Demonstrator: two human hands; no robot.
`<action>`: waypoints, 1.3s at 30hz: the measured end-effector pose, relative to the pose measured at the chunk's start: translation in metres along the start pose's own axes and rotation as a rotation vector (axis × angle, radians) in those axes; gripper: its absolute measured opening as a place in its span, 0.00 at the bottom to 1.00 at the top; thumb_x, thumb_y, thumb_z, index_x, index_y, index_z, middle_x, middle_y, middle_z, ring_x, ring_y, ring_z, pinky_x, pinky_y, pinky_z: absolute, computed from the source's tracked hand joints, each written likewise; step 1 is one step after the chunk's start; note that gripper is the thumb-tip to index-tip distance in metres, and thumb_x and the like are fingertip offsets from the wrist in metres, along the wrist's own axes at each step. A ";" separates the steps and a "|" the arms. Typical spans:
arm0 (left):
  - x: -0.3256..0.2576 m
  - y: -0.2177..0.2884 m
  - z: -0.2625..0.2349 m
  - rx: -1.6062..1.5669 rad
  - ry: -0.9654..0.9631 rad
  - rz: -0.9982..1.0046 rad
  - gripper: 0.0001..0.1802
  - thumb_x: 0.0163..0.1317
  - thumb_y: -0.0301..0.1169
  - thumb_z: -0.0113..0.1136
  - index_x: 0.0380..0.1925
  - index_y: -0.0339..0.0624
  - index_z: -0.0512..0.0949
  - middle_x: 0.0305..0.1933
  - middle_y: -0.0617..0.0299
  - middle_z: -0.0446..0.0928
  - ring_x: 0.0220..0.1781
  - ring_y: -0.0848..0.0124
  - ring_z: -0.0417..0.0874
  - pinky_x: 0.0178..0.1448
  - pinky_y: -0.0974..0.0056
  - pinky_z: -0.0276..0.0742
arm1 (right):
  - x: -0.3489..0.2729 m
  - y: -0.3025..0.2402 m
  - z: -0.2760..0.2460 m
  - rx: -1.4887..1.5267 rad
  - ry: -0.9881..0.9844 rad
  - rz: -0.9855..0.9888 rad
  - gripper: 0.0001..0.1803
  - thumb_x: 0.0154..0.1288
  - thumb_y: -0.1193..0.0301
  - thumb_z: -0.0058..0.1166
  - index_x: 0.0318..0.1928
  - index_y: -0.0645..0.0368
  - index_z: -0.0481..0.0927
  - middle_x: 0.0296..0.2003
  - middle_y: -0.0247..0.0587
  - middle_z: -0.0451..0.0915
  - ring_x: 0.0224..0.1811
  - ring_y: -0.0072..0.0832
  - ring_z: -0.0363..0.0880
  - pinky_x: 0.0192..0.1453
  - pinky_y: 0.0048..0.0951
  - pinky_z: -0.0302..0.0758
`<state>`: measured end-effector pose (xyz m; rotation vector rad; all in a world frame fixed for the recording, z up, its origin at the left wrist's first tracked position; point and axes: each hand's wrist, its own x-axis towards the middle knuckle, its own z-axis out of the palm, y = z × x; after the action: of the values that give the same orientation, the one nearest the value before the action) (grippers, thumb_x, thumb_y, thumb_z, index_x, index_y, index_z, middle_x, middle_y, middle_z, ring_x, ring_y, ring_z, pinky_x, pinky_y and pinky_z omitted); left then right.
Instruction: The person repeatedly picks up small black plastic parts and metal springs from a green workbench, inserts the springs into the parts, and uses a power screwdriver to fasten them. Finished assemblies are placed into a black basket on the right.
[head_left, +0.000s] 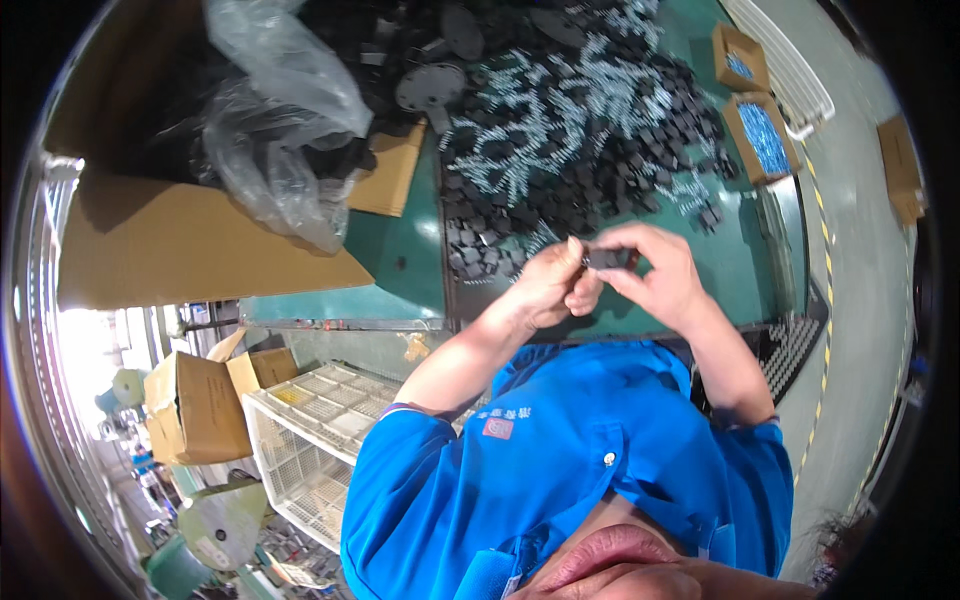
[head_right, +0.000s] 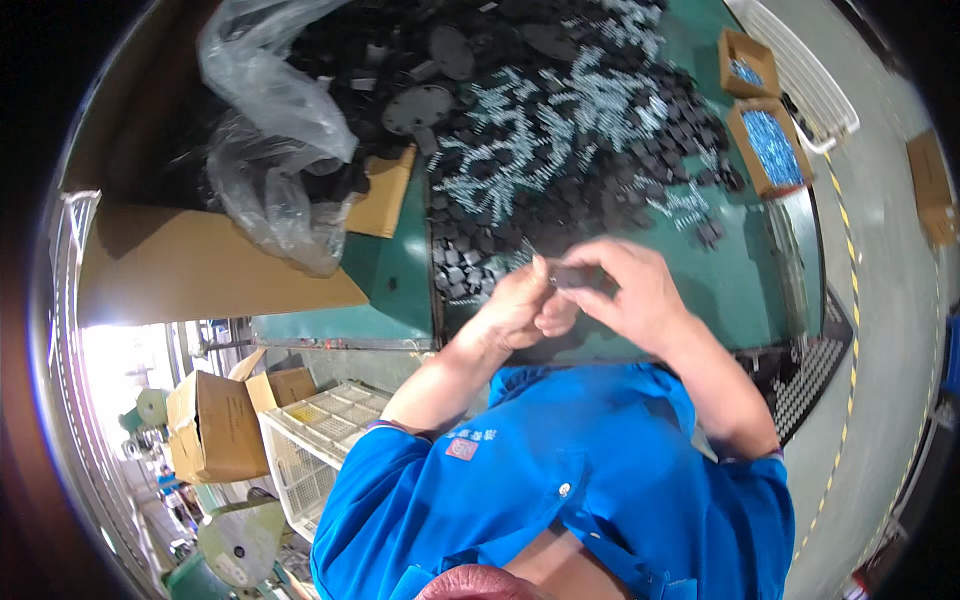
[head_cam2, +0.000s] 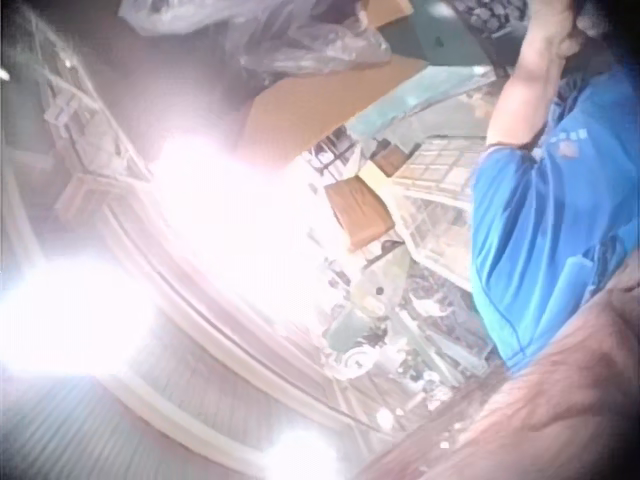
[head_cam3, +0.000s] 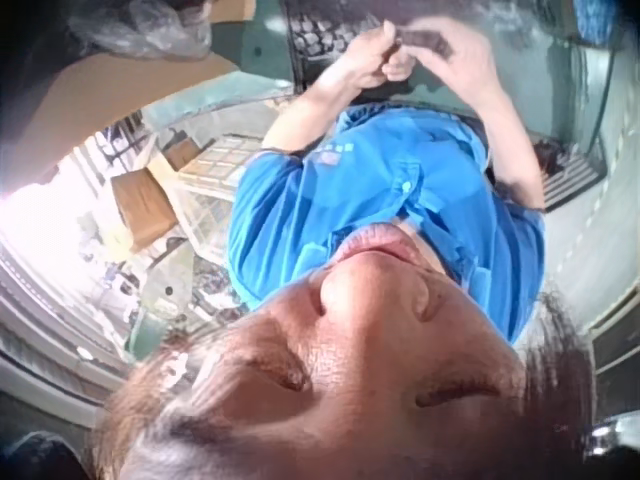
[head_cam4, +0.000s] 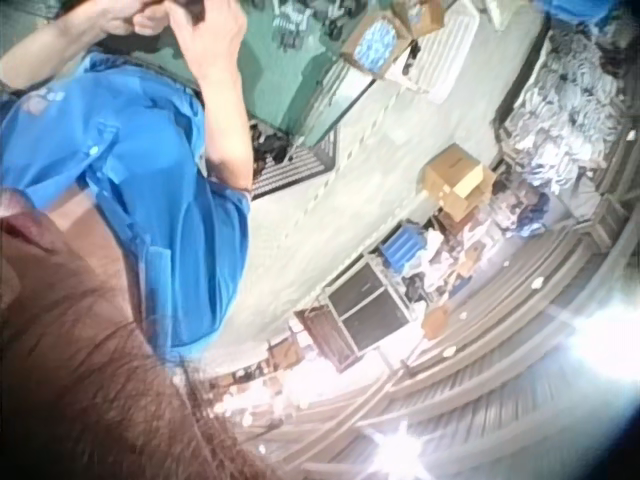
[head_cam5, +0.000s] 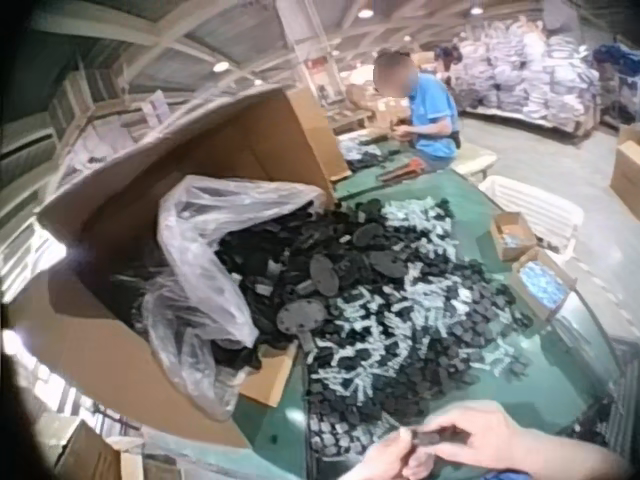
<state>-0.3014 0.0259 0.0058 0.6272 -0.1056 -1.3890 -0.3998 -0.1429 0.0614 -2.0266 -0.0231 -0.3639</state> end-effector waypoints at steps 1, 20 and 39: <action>0.001 0.000 -0.006 -0.049 -0.053 -0.018 0.32 0.67 0.62 0.50 0.33 0.40 0.73 0.16 0.65 0.67 0.16 0.74 0.64 0.21 0.67 0.60 | -0.003 0.005 0.005 -0.031 0.026 -0.028 0.15 0.54 0.76 0.67 0.43 0.61 0.80 0.39 0.43 0.85 0.36 0.33 0.84 0.38 0.30 0.79; 0.061 0.193 -0.128 1.233 1.316 0.905 0.29 0.52 0.35 0.76 0.46 0.33 0.70 0.43 0.51 0.81 0.45 0.60 0.82 0.51 0.58 0.77 | -0.040 0.053 -0.015 0.239 0.394 0.096 0.11 0.60 0.80 0.62 0.41 0.64 0.74 0.45 0.44 0.81 0.42 0.26 0.82 0.45 0.28 0.80; 0.018 0.008 0.029 2.071 -0.419 0.946 0.23 0.47 0.43 0.73 0.40 0.41 0.82 0.45 0.58 0.81 0.49 0.59 0.81 0.61 0.48 0.73 | -0.109 0.074 -0.084 0.064 0.645 0.183 0.13 0.60 0.80 0.63 0.43 0.63 0.75 0.45 0.42 0.82 0.45 0.26 0.82 0.46 0.25 0.78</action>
<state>-0.3032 -0.0005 0.0281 1.5604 -2.0340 0.0261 -0.5115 -0.2360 0.0042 -1.7502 0.5377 -0.8679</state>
